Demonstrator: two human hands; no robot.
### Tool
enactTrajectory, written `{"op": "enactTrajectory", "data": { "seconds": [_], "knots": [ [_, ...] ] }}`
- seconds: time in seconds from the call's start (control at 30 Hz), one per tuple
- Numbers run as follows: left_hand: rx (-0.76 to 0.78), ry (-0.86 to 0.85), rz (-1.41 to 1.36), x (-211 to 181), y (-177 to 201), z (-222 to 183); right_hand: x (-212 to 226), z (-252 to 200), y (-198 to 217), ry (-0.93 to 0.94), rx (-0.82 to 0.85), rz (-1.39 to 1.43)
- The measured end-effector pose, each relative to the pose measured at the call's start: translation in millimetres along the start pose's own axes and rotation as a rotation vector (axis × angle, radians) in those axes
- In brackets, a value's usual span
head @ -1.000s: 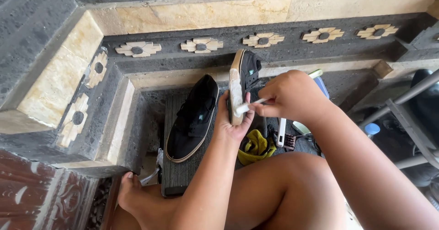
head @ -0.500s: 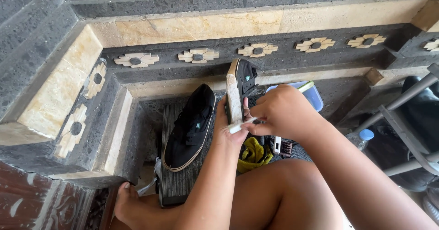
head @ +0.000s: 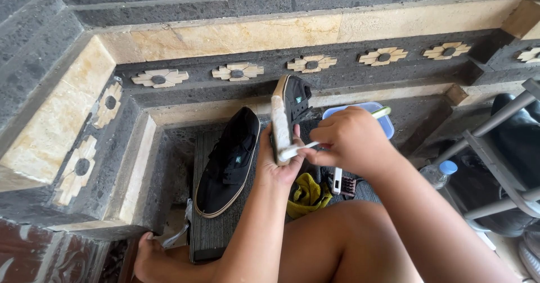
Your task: Cleaning the edges of a shoe insole using a cloth and a toothbrush with cleaning solution.
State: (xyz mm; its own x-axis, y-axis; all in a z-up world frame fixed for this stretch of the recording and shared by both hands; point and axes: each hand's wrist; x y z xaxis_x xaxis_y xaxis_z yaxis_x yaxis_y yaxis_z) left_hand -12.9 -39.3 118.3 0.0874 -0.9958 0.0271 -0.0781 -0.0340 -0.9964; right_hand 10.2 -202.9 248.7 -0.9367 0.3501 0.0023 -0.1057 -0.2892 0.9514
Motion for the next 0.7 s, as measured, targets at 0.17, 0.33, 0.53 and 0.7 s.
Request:
{"op": "enactTrajectory", "data": {
  "seconds": [0.17,0.33,0.53,0.7],
  "knots": [
    [-0.027,0.024,-0.031,-5,-8,-4,8,5,2,0.072,0.02,-0.038],
    [-0.043,0.017,-0.117,-3,-11,-8,-1,7,-7,0.019,-0.06,-0.035],
    [-0.008,0.001,-0.032,-5,-16,-15,4,10,-5,0.048,0.02,0.023],
    [0.016,0.044,-0.014,1,-34,-28,18,19,-2,0.046,-0.039,-0.058]
  ]
}}
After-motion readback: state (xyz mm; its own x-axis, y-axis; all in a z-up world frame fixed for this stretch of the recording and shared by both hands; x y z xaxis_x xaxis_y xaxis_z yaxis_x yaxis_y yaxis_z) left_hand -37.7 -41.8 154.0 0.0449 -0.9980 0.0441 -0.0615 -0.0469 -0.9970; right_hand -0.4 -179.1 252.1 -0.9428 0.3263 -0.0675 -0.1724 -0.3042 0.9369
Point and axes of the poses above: each hand's wrist, its own z-axis towards the middle knuckle, its own y-axis out of the back of the hand, x = y × z, and after that the axes turned 13 degrees about x, right-handed
